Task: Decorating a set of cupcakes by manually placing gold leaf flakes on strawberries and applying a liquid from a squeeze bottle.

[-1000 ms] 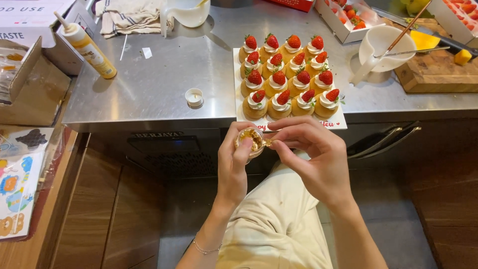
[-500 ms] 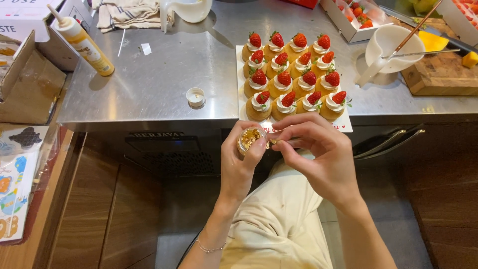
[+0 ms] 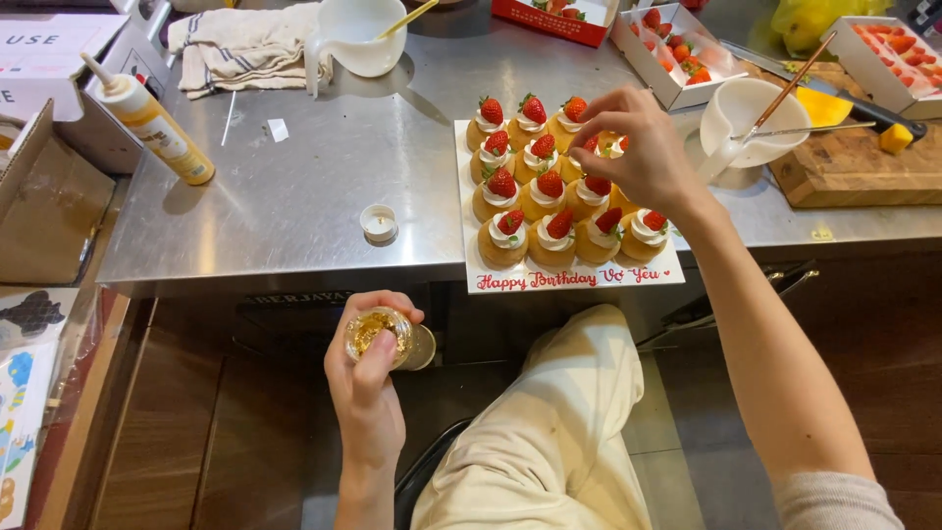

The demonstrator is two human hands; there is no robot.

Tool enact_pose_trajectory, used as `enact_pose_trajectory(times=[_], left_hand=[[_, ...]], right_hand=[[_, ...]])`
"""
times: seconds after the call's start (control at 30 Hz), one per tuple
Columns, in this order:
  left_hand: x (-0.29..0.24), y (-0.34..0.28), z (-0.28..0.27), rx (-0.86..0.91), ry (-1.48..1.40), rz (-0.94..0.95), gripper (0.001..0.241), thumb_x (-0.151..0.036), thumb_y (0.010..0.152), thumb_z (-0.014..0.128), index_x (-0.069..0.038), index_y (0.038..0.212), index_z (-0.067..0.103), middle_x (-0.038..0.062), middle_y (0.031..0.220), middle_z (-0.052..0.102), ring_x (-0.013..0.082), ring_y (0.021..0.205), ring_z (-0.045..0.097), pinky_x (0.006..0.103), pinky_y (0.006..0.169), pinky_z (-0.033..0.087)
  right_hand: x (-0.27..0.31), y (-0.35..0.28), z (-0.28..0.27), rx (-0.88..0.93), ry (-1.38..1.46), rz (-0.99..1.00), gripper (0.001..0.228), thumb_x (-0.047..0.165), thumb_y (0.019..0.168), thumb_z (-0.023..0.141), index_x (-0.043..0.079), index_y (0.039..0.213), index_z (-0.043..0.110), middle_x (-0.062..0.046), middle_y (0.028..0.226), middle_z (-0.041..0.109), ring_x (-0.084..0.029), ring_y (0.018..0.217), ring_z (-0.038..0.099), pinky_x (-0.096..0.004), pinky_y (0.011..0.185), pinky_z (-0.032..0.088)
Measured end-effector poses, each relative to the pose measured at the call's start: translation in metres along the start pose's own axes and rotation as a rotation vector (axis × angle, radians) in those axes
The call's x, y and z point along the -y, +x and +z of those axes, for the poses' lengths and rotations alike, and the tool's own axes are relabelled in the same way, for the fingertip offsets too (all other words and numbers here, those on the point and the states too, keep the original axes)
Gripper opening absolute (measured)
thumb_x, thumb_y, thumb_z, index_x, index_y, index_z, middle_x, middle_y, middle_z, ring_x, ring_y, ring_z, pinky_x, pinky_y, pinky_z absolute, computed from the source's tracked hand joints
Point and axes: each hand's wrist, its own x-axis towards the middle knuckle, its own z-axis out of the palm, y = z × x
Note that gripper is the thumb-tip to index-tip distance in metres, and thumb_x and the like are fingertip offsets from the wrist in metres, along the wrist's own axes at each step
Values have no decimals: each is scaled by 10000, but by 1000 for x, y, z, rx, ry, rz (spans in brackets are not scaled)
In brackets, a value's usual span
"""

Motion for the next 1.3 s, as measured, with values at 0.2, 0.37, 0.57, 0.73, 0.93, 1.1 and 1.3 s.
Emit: enact_pose_trajectory(times=[0.2, 0.37, 0.57, 0.73, 0.93, 1.1, 1.3], left_hand=[[11, 6, -2, -17, -51, -9, 352, -342, 938, 665, -62, 1135, 746, 110, 1117, 736, 203, 1054, 735, 332, 914, 579], [14, 6, -1, -20, -57, -19, 370, -353, 932, 662, -56, 1137, 742, 113, 1115, 723, 224, 1063, 744, 351, 909, 599], [14, 7, -3, -32, -59, -39, 373, -359, 925, 666, -55, 1129, 739, 114, 1111, 724, 225, 1058, 743, 349, 906, 595], [19, 8, -1, -19, -57, -55, 360, -350, 946, 652, -58, 1140, 736, 106, 1120, 720, 224, 1064, 750, 350, 934, 590], [20, 8, 1, -20, -67, -56, 357, -342, 949, 663, -51, 1141, 738, 110, 1122, 716, 219, 1061, 737, 348, 923, 579], [15, 6, 3, -27, -48, -74, 343, -335, 945, 662, -57, 1128, 745, 107, 1119, 728, 221, 1072, 744, 347, 882, 591], [15, 5, 2, -15, -58, -57, 340, -328, 960, 659, -56, 1145, 745, 113, 1119, 731, 226, 1071, 747, 345, 898, 582]], right_hand=[[-18, 16, 12, -3, -103, 8, 97, 229, 1083, 927, 136, 1084, 899, -91, 1331, 696, -316, 1248, 557, -516, 1048, 442], [-42, 45, 37, -23, -214, -50, 144, 266, 1077, 943, 123, 1077, 919, -100, 1298, 734, -322, 1224, 568, -525, 986, 465], [-60, 50, 53, 0, -276, -40, 157, 293, 1051, 960, 141, 1057, 921, -77, 1291, 738, -324, 1248, 574, -541, 1021, 442], [-65, 47, 55, -18, -272, -42, 167, 307, 1046, 972, 152, 1096, 935, -66, 1271, 758, -322, 1231, 577, -523, 994, 441], [-63, 47, 55, -31, -280, -48, 173, 314, 1036, 976, 156, 1099, 946, -61, 1264, 779, -323, 1227, 571, -519, 979, 443], [-64, 48, 58, -47, -304, -71, 179, 323, 1036, 977, 161, 1104, 946, -62, 1243, 779, -317, 1195, 577, -516, 954, 443], [-61, 48, 60, -75, -328, -73, 177, 323, 1036, 973, 157, 1085, 936, -75, 1236, 778, -312, 1166, 592, -516, 963, 440]])
